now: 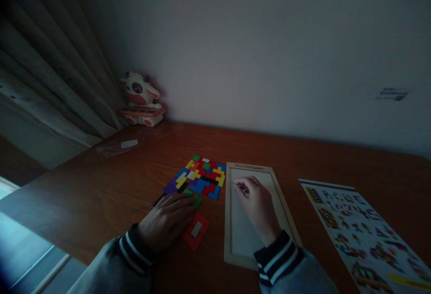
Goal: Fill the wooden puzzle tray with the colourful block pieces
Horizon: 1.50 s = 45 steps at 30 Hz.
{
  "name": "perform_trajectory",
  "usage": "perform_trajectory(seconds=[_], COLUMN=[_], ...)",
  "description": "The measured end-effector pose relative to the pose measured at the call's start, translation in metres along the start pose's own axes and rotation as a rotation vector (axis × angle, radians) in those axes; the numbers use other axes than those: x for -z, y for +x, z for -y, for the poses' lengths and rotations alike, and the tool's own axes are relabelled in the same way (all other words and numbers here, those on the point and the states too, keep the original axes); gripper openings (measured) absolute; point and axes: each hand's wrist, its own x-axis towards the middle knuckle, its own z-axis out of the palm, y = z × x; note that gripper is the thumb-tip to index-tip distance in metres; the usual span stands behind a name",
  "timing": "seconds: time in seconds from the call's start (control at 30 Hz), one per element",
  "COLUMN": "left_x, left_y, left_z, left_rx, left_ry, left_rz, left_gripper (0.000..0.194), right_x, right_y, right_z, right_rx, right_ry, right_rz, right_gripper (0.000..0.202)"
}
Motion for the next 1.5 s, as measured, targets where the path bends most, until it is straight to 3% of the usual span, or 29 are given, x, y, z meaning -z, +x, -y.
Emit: perform_trajectory(seconds=[0.27,0.5,0.9,1.03,1.3,1.5], left_x=[0.0,-0.001,0.002,0.0,-0.002,-0.006], left_y=[0.0,0.0,0.0,0.0,-0.001,0.005], left_z=[0.0,-0.001,0.0,0.001,0.002,-0.002], left_rx=[-0.001,0.02,0.051,0.057,0.058,0.026], left_ry=[-0.011,-0.03,-0.034,-0.037,-0.01,0.027], left_rz=[-0.03,-0.031,0.019,0.022,-0.007,-0.027], left_gripper=[0.025,0.025,0.027,0.027,0.027,0.028], right_x=[0.01,0.021,0.031,0.045,0.064,0.07], right_y=[-0.001,-0.004,-0.009,-0.026,-0.087,-0.091], right_z=[-0.017,-0.028,-0.037,-0.038,-0.036,-0.021], right_rx=[0.058,0.103,0.036,0.067,0.042,0.168], right_ry=[-0.222,-0.335,-0.447,-0.457,-0.548,-0.523], right_rz=[0.068,0.096,0.13,0.131,0.227,0.216], right_gripper=[0.019,0.028,0.022,0.023,0.038,0.04])
